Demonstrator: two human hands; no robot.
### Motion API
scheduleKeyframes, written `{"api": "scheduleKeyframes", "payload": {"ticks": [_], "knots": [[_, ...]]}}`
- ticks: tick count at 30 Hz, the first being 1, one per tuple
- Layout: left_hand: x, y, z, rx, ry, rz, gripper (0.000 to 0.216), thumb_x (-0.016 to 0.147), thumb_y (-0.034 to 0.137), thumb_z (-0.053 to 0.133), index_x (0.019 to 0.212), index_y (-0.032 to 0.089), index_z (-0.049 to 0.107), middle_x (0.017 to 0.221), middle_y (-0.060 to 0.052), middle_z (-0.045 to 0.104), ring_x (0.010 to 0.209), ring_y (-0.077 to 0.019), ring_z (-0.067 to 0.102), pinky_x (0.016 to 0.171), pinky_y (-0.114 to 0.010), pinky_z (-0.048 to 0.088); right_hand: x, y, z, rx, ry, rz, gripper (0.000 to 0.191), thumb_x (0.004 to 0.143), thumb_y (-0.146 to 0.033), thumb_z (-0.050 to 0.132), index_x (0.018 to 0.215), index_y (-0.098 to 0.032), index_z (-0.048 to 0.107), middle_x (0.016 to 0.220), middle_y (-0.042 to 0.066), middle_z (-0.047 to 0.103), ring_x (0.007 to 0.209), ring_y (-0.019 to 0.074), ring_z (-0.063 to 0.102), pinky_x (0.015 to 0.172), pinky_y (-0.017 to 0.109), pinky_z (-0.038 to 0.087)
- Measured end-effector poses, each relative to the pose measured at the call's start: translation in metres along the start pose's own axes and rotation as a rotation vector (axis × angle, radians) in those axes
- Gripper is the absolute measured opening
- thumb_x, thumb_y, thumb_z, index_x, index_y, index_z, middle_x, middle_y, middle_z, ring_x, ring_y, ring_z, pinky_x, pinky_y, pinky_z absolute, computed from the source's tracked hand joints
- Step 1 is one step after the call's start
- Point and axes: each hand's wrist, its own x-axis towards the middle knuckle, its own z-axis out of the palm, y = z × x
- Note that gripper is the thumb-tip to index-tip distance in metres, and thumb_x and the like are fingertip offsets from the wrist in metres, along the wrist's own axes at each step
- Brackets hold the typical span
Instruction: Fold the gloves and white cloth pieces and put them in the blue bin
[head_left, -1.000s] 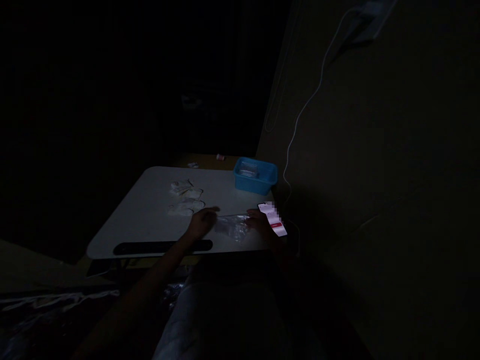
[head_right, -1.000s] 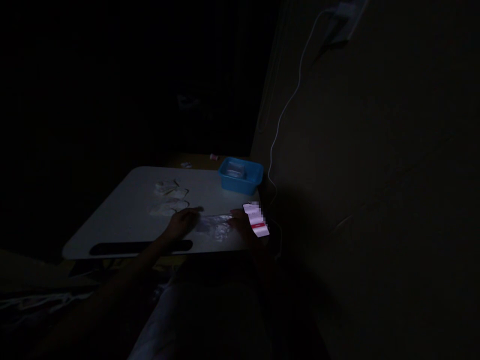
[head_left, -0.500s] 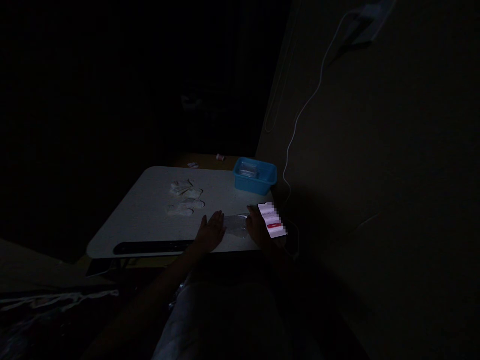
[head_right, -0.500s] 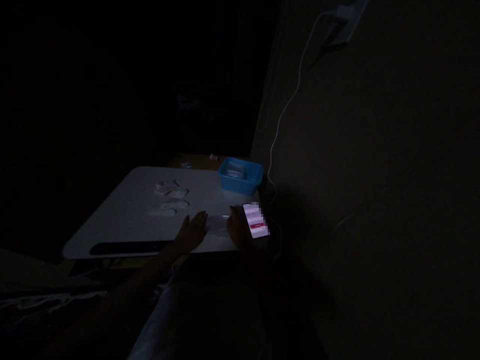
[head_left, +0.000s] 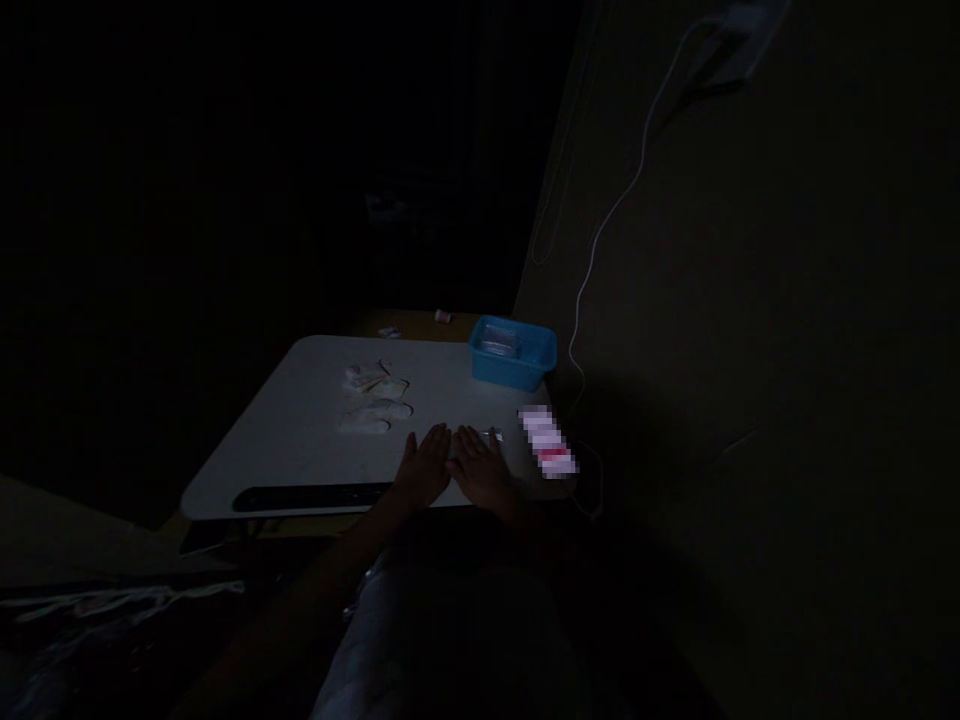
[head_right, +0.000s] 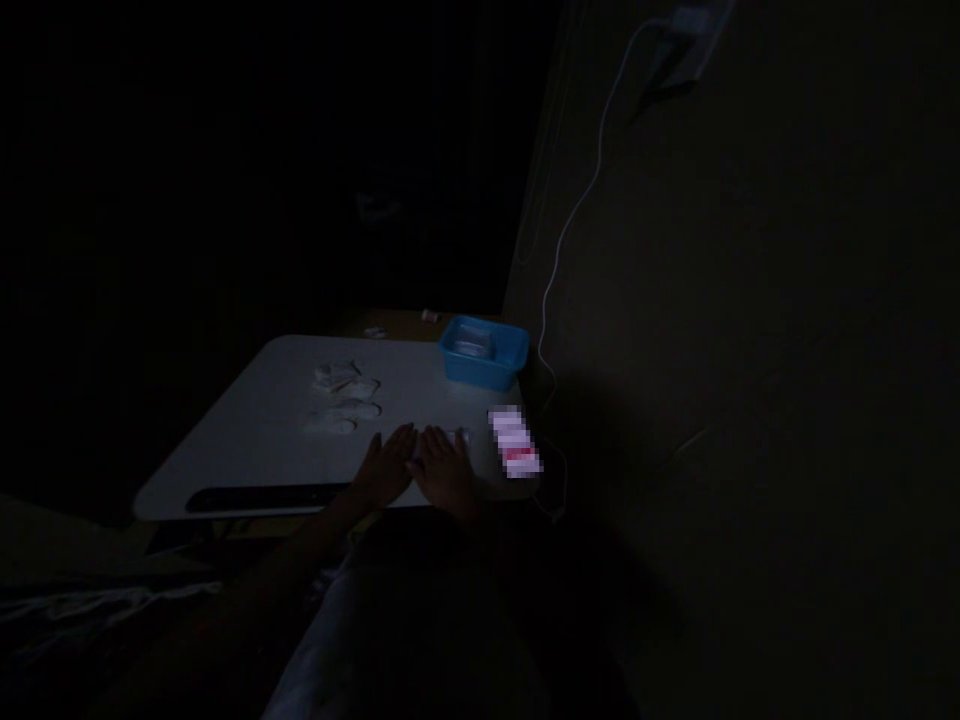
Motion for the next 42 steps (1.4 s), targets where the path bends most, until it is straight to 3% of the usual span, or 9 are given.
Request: {"api": "scheduleKeyframes", "payload": {"ticks": [5,14,18,25,33,42], "knots": [[0.000,0.003,0.000,0.020,0.032,-0.010,0.051,0.086,0.027,0.022,0.133,0.007,0.030,0.141,-0.014,0.023,0.130,-0.0237,0.022,0.101,-0.051,0.019,-0.006,0.015,-0.003,-0.061,0.041,0.047,0.053,0.091,-0.042,0.020,0.130,-0.011,0.036,0.136,0.013,0.035,0.128,0.0222,0.026,0.104,0.052,0.002],[0.000,0.004,-0.002,0.016,0.052,-0.016,0.050,0.088,0.030,0.019,0.132,0.009,0.031,0.141,-0.014,0.025,0.130,-0.0228,0.023,0.100,-0.051,0.020,-0.016,0.050,0.000,-0.138,0.097,0.115,0.053,0.090,-0.042,0.024,0.127,-0.008,0.040,0.135,0.015,0.037,0.129,0.0243,0.024,0.104,0.050,0.009],[-0.001,0.003,-0.001,0.019,0.070,-0.006,0.051,0.089,0.030,0.017,0.132,0.007,0.030,0.141,-0.014,0.024,0.130,-0.0232,0.023,0.100,-0.051,0.019,-0.016,0.053,0.004,-0.144,0.124,0.137,0.054,0.089,-0.043,0.025,0.126,-0.007,0.042,0.133,0.017,0.039,0.128,0.0255,0.025,0.104,0.051,0.007],[0.001,0.003,0.000,0.013,0.064,-0.014,0.051,0.088,0.030,0.018,0.132,0.008,0.032,0.140,-0.014,0.026,0.129,-0.0235,0.024,0.100,-0.052,0.021,-0.012,0.041,-0.006,-0.165,0.122,0.310,0.059,0.089,-0.042,0.025,0.123,0.002,0.043,0.131,0.023,0.038,0.129,0.0297,0.022,0.103,0.053,0.005],[0.000,0.003,-0.003,0.003,0.043,-0.006,0.050,0.085,0.026,0.023,0.132,0.009,0.032,0.140,-0.014,0.027,0.129,-0.0239,0.025,0.100,-0.052,0.021,0.002,0.008,-0.007,-0.020,0.016,-0.001,0.051,0.091,-0.038,0.020,0.134,-0.012,0.029,0.140,0.008,0.028,0.132,0.0194,0.015,0.107,0.044,0.007],[0.000,0.002,-0.002,0.029,0.007,-0.013,0.053,0.083,0.025,0.027,0.133,0.011,0.030,0.141,-0.013,0.024,0.131,-0.0225,0.021,0.100,-0.051,0.019,0.002,0.002,-0.002,-0.016,-0.028,-0.002,0.052,0.091,-0.040,0.018,0.133,-0.011,0.031,0.139,0.011,0.029,0.131,0.0195,0.019,0.106,0.049,0.004]]}}
